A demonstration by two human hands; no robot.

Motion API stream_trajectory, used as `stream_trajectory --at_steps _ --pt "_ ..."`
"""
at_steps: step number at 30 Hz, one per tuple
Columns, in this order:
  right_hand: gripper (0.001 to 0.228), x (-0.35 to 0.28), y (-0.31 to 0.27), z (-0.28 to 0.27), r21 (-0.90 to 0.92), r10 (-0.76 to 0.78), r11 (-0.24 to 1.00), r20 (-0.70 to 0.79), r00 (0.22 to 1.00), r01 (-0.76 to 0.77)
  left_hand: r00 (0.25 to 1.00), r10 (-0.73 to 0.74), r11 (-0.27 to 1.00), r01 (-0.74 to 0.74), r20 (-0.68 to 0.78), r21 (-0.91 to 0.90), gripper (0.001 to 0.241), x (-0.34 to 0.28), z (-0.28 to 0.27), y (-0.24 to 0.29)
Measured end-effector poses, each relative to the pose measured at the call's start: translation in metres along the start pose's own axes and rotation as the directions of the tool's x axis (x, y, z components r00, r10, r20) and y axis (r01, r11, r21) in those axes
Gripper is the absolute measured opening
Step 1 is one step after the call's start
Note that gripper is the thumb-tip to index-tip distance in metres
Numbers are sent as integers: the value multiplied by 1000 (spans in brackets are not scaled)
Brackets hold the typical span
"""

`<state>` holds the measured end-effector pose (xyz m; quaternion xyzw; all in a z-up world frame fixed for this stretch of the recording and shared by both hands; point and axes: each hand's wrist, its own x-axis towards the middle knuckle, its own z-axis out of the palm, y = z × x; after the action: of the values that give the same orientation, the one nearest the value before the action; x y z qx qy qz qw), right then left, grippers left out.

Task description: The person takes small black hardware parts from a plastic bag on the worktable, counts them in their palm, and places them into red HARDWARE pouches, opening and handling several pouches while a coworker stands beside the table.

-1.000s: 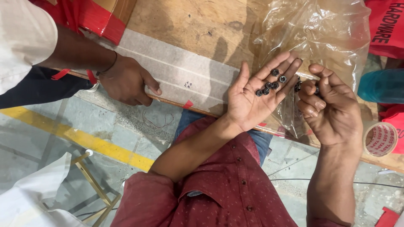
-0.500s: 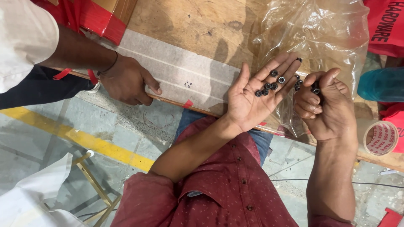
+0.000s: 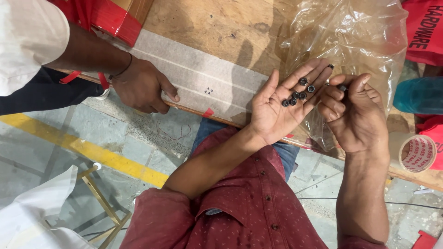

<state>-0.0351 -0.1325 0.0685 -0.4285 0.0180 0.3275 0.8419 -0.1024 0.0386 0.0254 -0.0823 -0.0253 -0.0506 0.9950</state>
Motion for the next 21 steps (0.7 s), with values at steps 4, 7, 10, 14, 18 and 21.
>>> stream_trajectory --at_steps 4,7,10,14,18,21 --pt "37 -2 -7 24 -36 -23 999 -39 999 22 1000 -2 997 1 -15 -76 69 0 -4 -1" --pt "28 -4 -6 15 -91 3 996 -131 991 -15 1000 8 997 -11 -29 -74 68 -1 -2 -1" --pt "36 -4 -4 -1 -29 5 1000 3 1000 -5 1000 2 1000 -2 11 -2 71 -2 2 0" --pt "35 -3 -4 16 -170 -68 983 33 997 73 1000 0 1000 1 -9 13 75 -2 6 1" --pt "29 0 -1 32 -535 -207 831 -38 978 155 1000 -10 1000 10 -17 17 75 -3 -1 0" --pt "21 5 5 28 -680 -283 694 44 958 237 1000 -8 998 8 1 55 74 -6 -4 -1"
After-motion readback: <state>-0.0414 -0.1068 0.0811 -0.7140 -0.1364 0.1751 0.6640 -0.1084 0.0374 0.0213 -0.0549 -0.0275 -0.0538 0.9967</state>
